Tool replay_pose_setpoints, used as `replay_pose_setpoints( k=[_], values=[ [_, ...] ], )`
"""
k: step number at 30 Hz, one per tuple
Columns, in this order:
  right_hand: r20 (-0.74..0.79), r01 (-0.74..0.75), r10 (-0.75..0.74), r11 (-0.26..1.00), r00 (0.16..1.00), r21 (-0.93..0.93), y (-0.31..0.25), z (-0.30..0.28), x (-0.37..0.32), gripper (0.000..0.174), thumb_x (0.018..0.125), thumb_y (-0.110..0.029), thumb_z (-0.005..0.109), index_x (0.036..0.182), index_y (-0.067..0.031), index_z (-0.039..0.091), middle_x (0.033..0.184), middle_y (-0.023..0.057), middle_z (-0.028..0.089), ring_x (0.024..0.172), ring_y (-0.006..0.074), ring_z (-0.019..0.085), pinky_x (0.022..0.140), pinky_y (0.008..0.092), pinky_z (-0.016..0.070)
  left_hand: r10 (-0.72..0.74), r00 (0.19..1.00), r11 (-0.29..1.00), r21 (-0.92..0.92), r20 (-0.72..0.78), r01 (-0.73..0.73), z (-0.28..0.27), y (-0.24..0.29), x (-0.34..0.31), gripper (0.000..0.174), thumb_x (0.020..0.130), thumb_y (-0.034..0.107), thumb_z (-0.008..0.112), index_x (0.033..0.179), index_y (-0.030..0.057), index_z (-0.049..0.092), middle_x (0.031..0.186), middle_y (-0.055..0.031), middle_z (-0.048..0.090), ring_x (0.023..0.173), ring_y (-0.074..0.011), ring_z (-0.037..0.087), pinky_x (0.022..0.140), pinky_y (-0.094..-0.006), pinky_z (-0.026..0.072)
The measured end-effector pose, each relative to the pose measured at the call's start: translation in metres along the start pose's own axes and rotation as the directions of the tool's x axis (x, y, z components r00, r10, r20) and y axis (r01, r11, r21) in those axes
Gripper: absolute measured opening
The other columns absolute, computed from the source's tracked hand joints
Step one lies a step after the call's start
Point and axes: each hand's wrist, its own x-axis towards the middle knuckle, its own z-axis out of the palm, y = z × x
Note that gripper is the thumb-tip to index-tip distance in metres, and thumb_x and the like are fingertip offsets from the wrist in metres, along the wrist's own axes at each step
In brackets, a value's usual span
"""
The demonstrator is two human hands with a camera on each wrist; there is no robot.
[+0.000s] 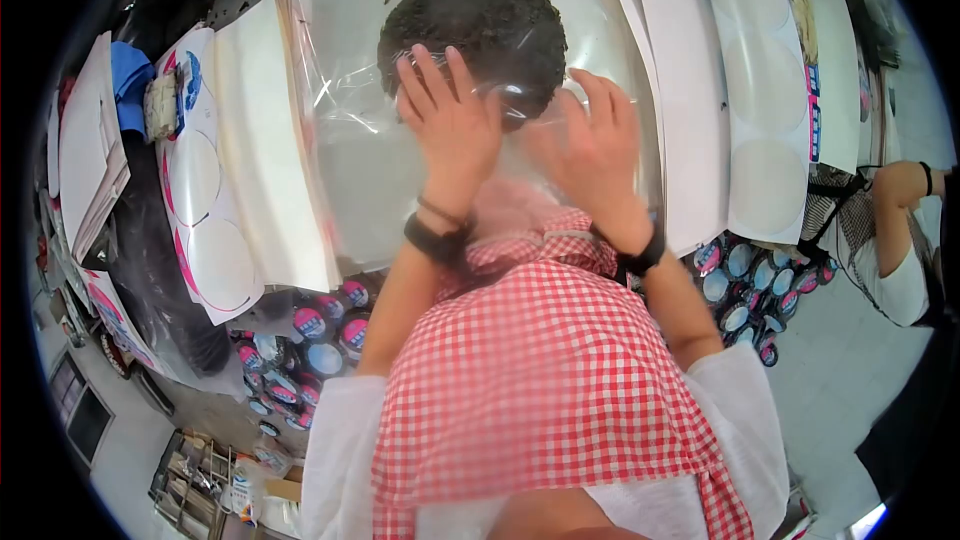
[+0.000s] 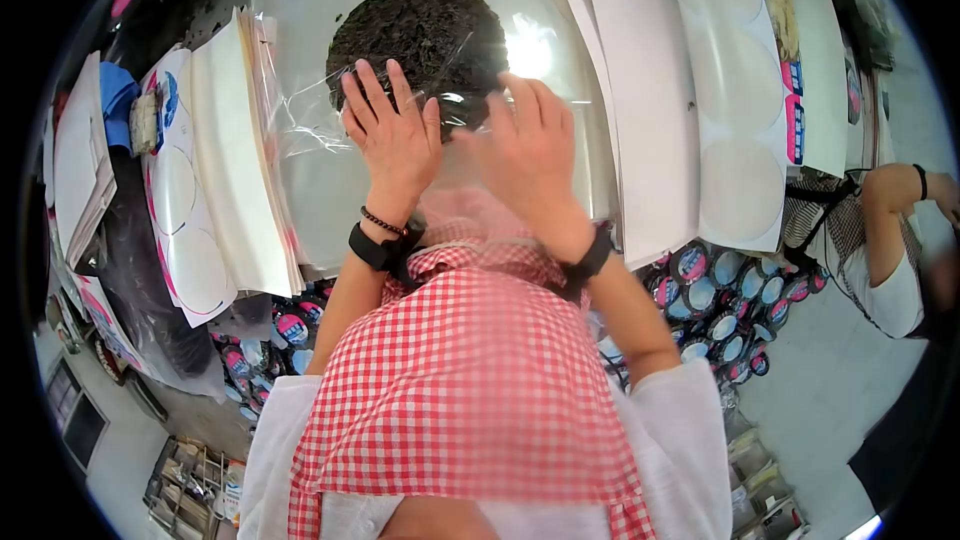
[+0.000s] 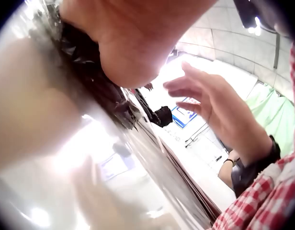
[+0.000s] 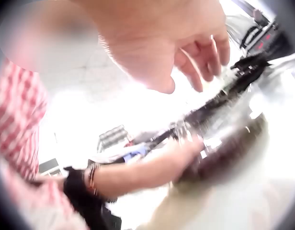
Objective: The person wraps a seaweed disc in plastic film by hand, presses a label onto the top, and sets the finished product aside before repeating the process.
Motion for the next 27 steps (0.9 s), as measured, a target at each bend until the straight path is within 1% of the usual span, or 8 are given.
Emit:
replay_pose_setpoints(
  k=[4,7,11,14,18,21,25,27],
  values=[
    [0.022,-0.09,0.094,0.984,0.995,-0.152,-0.017,0.045,0.004,0.048,0.086,-0.024,0.064,0.129,-0.0054,0.056,0.141,0.0269,0.04,0.132,0.0399,0.035,0.103,0.0551,0.0327,-0.031,0.999,0.979,0.199,-0.034,0.037,-0.002,0.009,0.0,0.057,0.098,0.035,0.042,0.149,0.011,0.033,0.153,-0.0358,0.004,0.136,-0.0598,0.01,0.108,-0.0643,0.011],
    [0.05,-0.107,0.097,0.955,0.994,0.276,-0.013,0.064,0.021,0.047,0.086,-0.016,0.064,0.13,-0.0023,0.055,0.141,0.027,0.04,0.127,0.0386,0.043,0.099,0.0482,0.0406,0.081,0.994,0.995,-0.05,-0.067,-0.085,-0.004,0.001,0.007,0.055,0.096,0.022,0.048,0.147,0.0068,0.034,0.151,-0.0368,0.009,0.135,-0.0569,0.017,0.107,-0.0601,0.0195],
    [0.193,-0.329,0.293,0.543,0.937,0.773,-0.021,0.07,0.032,0.042,0.079,-0.005,0.065,0.12,-0.0002,0.057,0.136,0.0258,0.044,0.111,0.0351,0.055,0.085,0.0385,0.0499,-0.194,0.981,0.564,-0.819,-0.013,0.101,0.001,-0.002,0.013,0.044,0.087,0.007,0.058,0.13,0.0007,0.052,0.142,-0.0292,0.034,0.125,-0.0486,0.038,0.106,-0.0528,0.0298],
    [-0.13,-0.012,0.046,0.968,0.99,0.251,-0.014,0.074,0.026,0.044,0.077,-0.005,0.065,0.119,-0.0004,0.054,0.13,0.0265,0.045,0.115,0.0428,0.047,0.093,0.0487,0.0429,0.123,0.956,0.987,-0.067,-0.266,-0.146,-0.027,0.006,0.02,0.036,0.087,0.008,0.059,0.123,0.005,0.058,0.141,-0.0286,0.036,0.121,-0.0484,0.042,0.103,-0.0534,0.0329],
    [-0.084,0.038,-0.015,0.96,0.996,0.277,-0.009,0.091,0.029,0.039,0.077,-0.006,0.066,0.114,-0.0019,0.054,0.123,0.0274,0.047,0.113,0.0461,0.045,0.094,0.0529,0.0403,0.077,0.956,0.968,-0.207,-0.282,-0.139,0.001,-0.002,0.02,0.037,0.087,0.011,0.061,0.124,0.009,0.059,0.132,-0.0249,0.042,0.113,-0.0458,0.046,0.097,-0.0537,0.0364],
    [0.263,-0.471,0.414,0.558,0.872,0.683,-0.014,0.077,0.036,0.036,0.076,-0.008,0.068,0.11,-0.0029,0.056,0.127,0.0309,0.044,0.116,0.0484,0.043,0.096,0.0521,0.0398,-0.29,0.957,0.649,-0.732,0.013,0.206,0.003,0.0,0.017,0.038,0.086,0.012,0.064,0.124,0.0095,0.059,0.127,-0.0233,0.045,0.112,-0.0449,0.047,0.096,-0.0546,0.0366],
    [-0.192,-0.047,0.037,0.998,0.981,-0.048,-0.009,0.077,0.049,0.039,0.073,-0.015,0.073,0.107,-0.0038,0.058,0.121,0.0207,0.053,0.112,0.0379,0.05,0.092,0.0446,0.0407,0.23,0.94,0.971,-0.008,-0.252,-0.239,-0.03,-0.016,0.044,0.04,0.082,0.011,0.066,0.121,0.0054,0.06,0.117,-0.0194,0.052,0.107,-0.038,0.052,0.096,-0.0479,0.0396],
    [-0.163,-0.027,0.034,0.999,0.986,0.043,-0.001,0.089,0.048,0.038,0.072,-0.019,0.074,0.105,-0.007,0.059,0.122,0.0173,0.053,0.112,0.0361,0.049,0.091,0.0454,0.0395,0.291,0.923,0.948,-0.053,-0.253,-0.313,-0.028,-0.026,0.051,0.047,0.078,0.013,0.068,0.122,0.0032,0.057,0.113,-0.0181,0.055,0.105,-0.0356,0.053,0.092,-0.0422,0.042]
  ],
)
